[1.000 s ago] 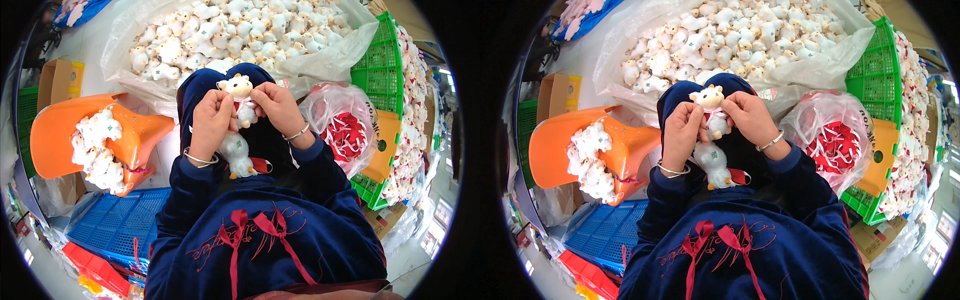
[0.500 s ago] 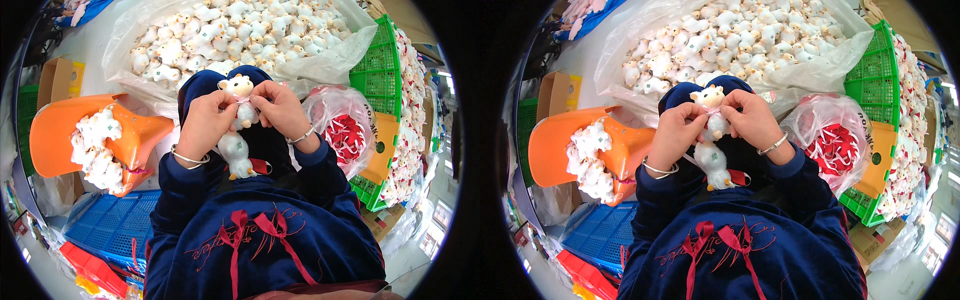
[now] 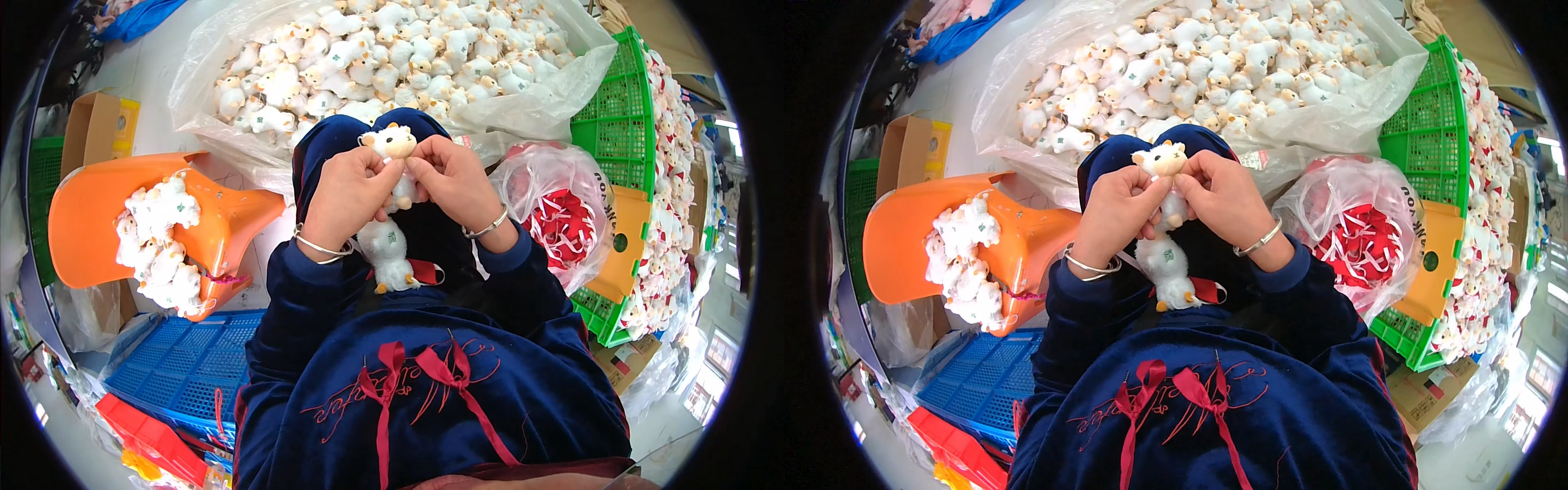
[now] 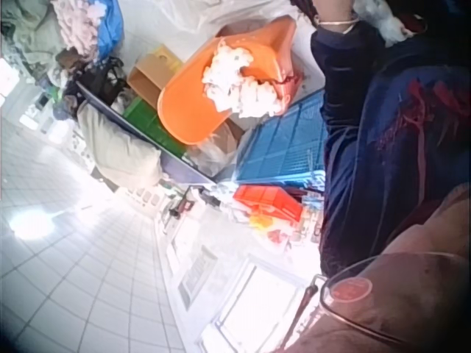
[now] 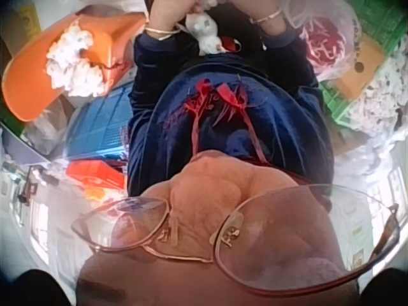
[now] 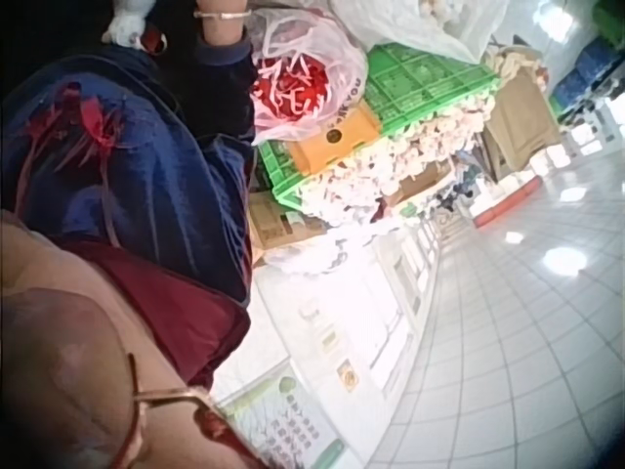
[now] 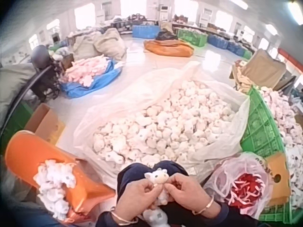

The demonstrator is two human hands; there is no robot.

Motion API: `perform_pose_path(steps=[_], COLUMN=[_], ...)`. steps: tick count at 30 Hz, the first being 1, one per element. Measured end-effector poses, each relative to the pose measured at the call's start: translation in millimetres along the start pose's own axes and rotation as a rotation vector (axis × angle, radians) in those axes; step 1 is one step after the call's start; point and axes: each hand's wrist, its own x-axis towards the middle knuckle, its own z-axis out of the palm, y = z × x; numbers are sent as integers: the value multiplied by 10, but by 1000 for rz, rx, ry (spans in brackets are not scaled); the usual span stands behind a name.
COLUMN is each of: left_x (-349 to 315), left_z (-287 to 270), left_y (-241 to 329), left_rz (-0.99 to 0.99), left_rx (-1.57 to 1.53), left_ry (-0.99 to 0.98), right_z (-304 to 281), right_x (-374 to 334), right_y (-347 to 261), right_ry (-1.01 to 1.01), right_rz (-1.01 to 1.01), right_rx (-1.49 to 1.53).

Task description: The person sits on the floor and ties red ribbons around the necks of small white plush toys. They pick up each toy, wrap the ribbon, and tie a knot before placing the finished toy aside.

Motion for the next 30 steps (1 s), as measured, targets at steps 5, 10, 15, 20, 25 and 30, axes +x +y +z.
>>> perform_pose_path(steps=[5, 10, 15, 20, 25, 30], left_x=[12, 48, 80, 70, -7, 7], left_z=[1, 37, 45, 44, -17, 52], left_y=[-8, -103, -118, -185, -76, -99], left_rz=[37, 152, 164, 163, 115, 216], left_rx=[83, 240, 317, 300, 83, 243], left_ry=[30, 119, 132, 134, 24, 88], right_z=[5, 0, -17, -22, -36, 79], right_x=[-1, 31, 85, 102, 63, -13], right_y=[77, 219, 291, 220, 279, 321], right_ry=[5, -29, -88, -86, -31, 80], right_rz=[9, -68, 10, 67, 43, -140], right_rx=[76, 15, 235, 254, 432, 159])
